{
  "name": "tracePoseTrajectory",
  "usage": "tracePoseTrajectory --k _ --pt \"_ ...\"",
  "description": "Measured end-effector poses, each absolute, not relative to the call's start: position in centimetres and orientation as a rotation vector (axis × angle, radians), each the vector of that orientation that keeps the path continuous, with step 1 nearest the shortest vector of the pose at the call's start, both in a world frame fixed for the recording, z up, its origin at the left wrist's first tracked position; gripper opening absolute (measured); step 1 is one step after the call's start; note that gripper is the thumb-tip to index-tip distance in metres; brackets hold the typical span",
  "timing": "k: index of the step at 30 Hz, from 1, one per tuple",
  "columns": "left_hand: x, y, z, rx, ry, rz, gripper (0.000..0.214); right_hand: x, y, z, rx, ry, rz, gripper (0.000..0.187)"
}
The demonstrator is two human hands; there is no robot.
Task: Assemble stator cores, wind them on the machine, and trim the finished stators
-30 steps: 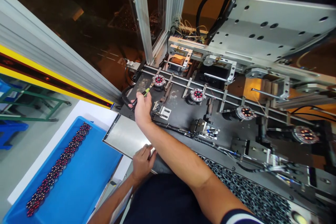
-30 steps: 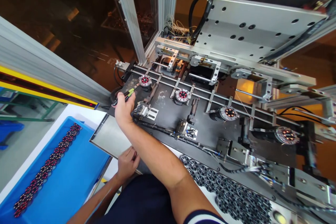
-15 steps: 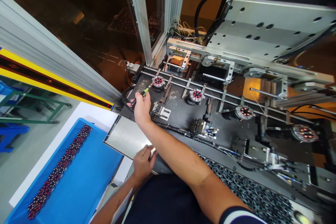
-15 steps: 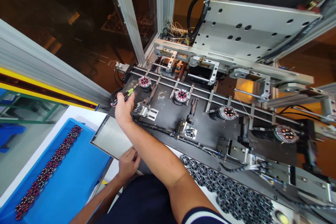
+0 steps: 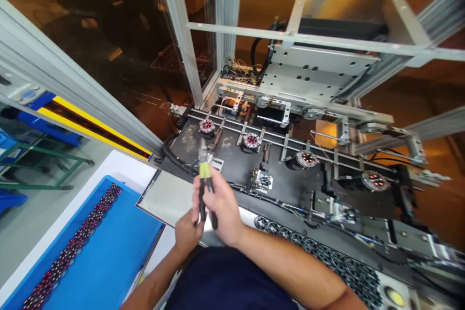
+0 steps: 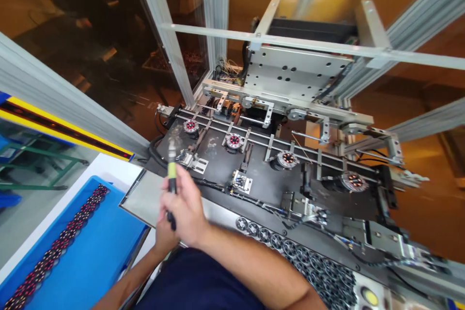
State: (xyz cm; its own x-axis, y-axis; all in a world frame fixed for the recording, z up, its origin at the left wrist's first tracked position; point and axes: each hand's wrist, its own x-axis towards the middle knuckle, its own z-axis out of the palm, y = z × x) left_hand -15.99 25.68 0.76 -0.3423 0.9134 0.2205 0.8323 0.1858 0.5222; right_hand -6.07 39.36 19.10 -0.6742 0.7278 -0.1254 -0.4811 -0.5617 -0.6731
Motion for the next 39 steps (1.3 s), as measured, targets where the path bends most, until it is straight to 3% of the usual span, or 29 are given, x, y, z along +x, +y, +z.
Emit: tracePoseTrajectory --k 3,10,39 --pt "-16.0 25.9 1.2 1.77 2.257 0.828 0.022 -4.0 41.9 16.4 -0.724 -0.703 2.02 0.041" --pt "-16.1 26.6 1.7 1.87 2.28 0.816 0.025 -6.0 44.8 12.1 -0.89 -0.536 1.872 0.033" --pt "-16.3 26.4 1.2 1.865 2.288 0.766 0.025 -6.6 46.5 10.6 -0.943 -0.422 1.775 0.032"
